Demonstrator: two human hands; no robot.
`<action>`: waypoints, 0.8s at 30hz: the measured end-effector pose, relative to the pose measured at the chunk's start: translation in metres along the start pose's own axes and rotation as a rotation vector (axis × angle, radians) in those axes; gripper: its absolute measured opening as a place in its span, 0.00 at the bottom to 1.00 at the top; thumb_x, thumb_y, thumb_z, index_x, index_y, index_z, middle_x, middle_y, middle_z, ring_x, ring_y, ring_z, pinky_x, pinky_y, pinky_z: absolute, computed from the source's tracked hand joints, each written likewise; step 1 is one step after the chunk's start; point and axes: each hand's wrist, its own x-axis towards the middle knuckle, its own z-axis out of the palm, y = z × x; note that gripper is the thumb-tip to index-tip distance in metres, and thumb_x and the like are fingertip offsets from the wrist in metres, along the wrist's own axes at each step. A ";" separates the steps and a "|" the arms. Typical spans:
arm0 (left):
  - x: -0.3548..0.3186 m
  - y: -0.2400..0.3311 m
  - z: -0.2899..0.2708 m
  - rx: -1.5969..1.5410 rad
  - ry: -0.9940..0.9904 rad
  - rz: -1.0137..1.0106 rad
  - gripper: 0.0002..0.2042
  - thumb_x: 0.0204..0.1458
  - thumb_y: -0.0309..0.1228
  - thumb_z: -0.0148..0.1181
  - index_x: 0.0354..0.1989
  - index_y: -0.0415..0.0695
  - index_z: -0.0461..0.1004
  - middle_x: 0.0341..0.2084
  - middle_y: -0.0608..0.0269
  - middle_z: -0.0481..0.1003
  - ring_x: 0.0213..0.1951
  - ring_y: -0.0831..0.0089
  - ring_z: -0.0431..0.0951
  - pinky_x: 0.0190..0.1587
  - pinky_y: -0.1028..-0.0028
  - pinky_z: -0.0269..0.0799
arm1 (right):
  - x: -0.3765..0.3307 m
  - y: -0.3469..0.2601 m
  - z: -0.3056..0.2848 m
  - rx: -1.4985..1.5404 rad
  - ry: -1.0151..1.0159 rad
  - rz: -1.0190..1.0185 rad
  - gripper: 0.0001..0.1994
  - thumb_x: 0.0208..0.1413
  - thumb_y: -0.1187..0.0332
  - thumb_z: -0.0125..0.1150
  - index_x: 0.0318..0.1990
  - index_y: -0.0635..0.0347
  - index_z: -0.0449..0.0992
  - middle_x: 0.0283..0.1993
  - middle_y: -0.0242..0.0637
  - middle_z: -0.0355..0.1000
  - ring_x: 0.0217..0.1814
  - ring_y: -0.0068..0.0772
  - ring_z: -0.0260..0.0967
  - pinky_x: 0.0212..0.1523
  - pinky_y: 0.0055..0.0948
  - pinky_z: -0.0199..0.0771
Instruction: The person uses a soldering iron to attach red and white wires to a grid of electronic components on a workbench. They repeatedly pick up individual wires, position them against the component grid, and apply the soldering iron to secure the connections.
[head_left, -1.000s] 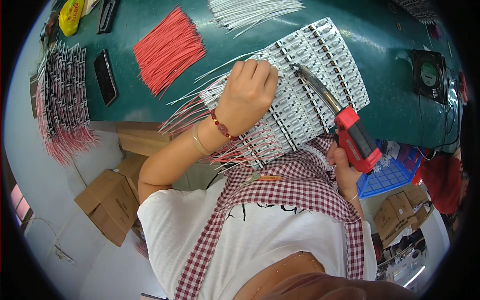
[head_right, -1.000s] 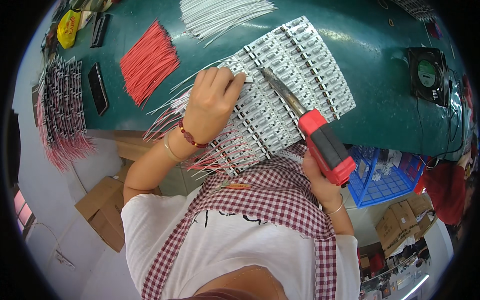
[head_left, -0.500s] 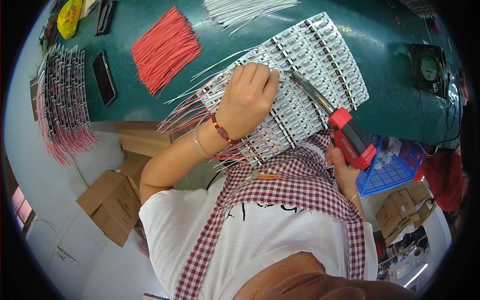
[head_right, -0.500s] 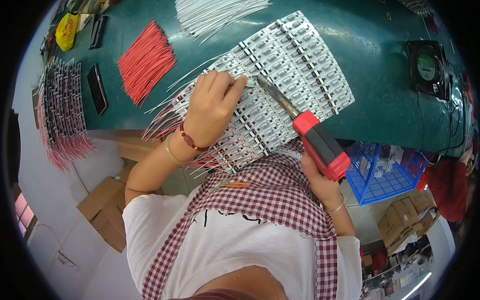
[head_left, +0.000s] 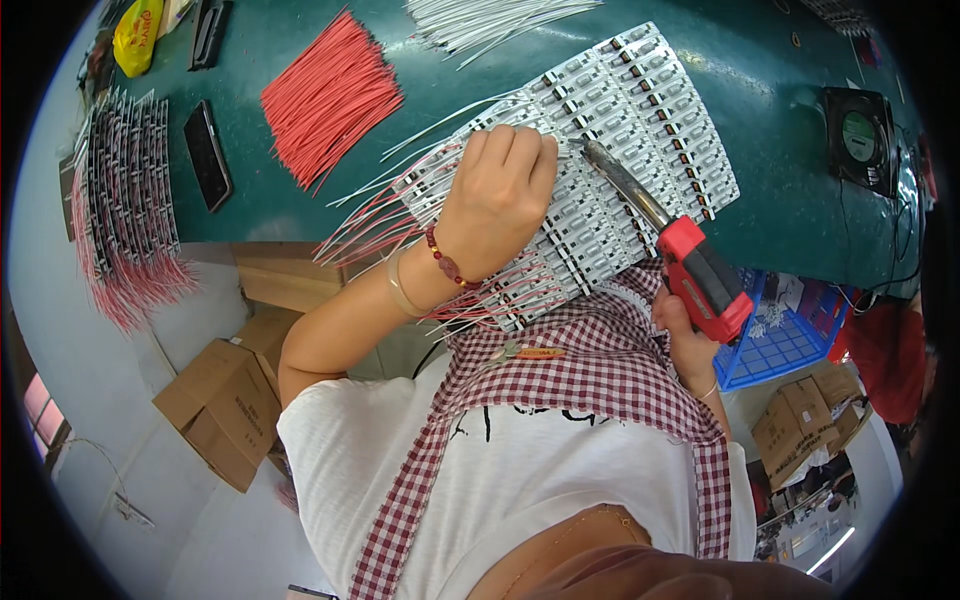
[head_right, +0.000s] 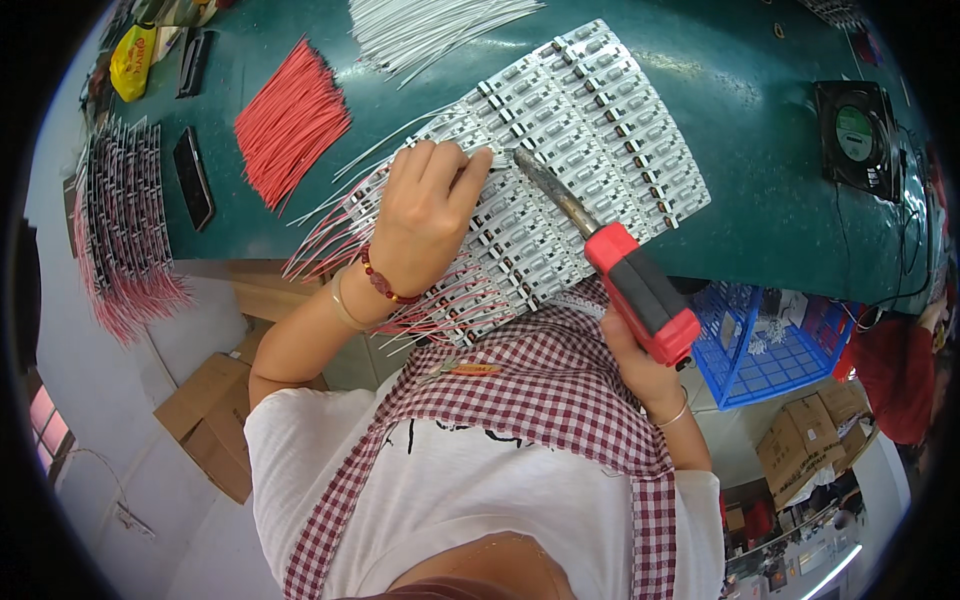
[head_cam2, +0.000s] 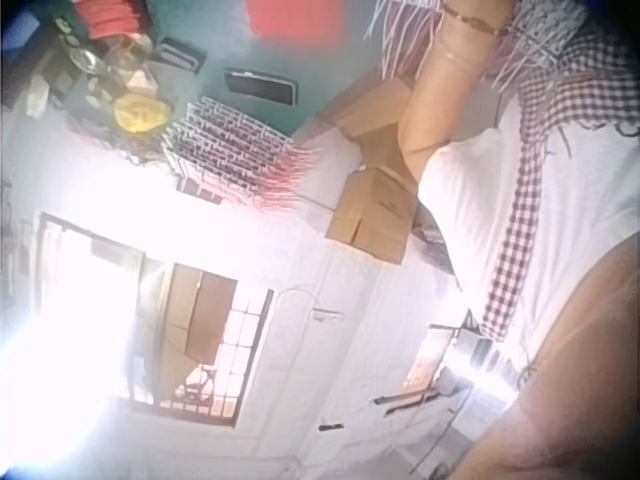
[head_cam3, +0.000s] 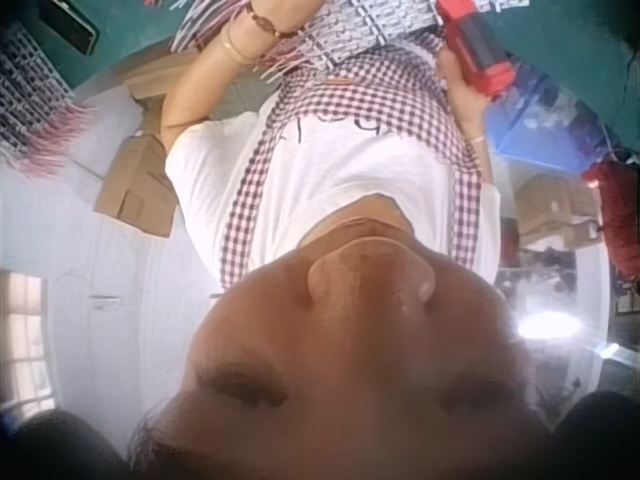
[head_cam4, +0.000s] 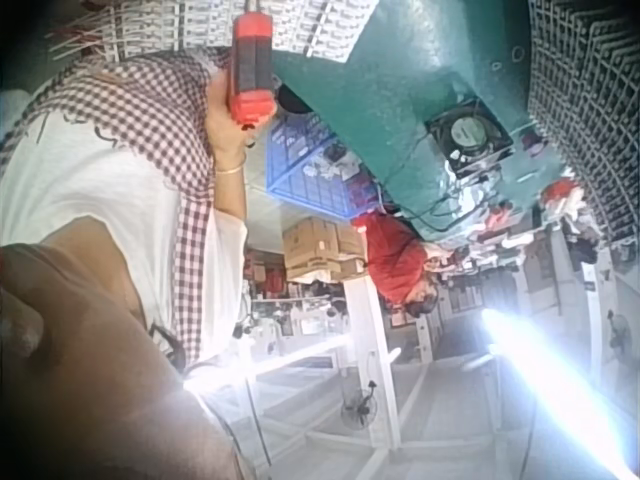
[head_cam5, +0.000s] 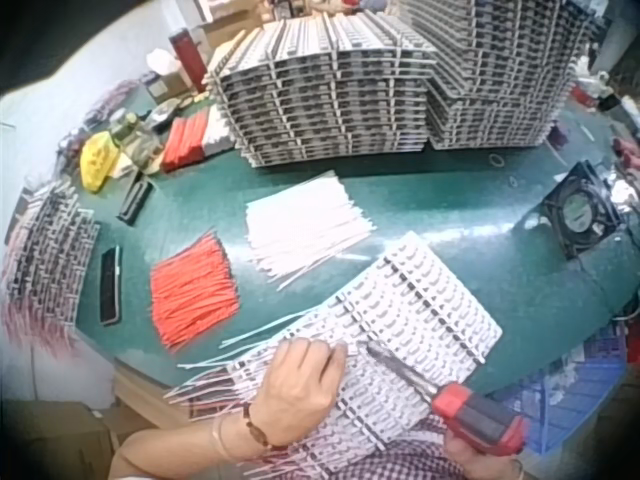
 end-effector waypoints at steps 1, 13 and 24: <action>0.000 0.000 0.000 0.004 0.002 0.000 0.15 0.45 0.22 0.56 0.43 0.34 0.75 0.28 0.59 0.65 0.32 0.65 0.67 0.35 0.68 0.63 | -0.001 0.003 -0.002 -0.027 -0.019 -0.008 0.12 0.59 0.71 0.62 0.49 0.65 0.76 0.45 0.37 0.75 0.46 0.27 0.72 0.48 0.30 0.73; 0.001 0.002 -0.002 0.078 -0.055 0.007 0.15 0.45 0.23 0.56 0.43 0.35 0.75 0.29 0.60 0.66 0.33 0.65 0.67 0.36 0.68 0.63 | 0.005 -0.010 0.006 -0.002 0.085 -0.176 0.20 0.60 0.65 0.61 0.55 0.67 0.69 0.30 0.35 0.69 0.29 0.23 0.64 0.31 0.25 0.66; -0.003 -0.001 0.000 0.024 -0.010 0.020 0.14 0.45 0.23 0.57 0.43 0.36 0.76 0.29 0.61 0.68 0.32 0.65 0.68 0.37 0.67 0.63 | 0.003 0.007 -0.001 -0.099 -0.025 -0.058 0.13 0.57 0.73 0.64 0.49 0.64 0.77 0.44 0.37 0.76 0.45 0.28 0.73 0.46 0.29 0.74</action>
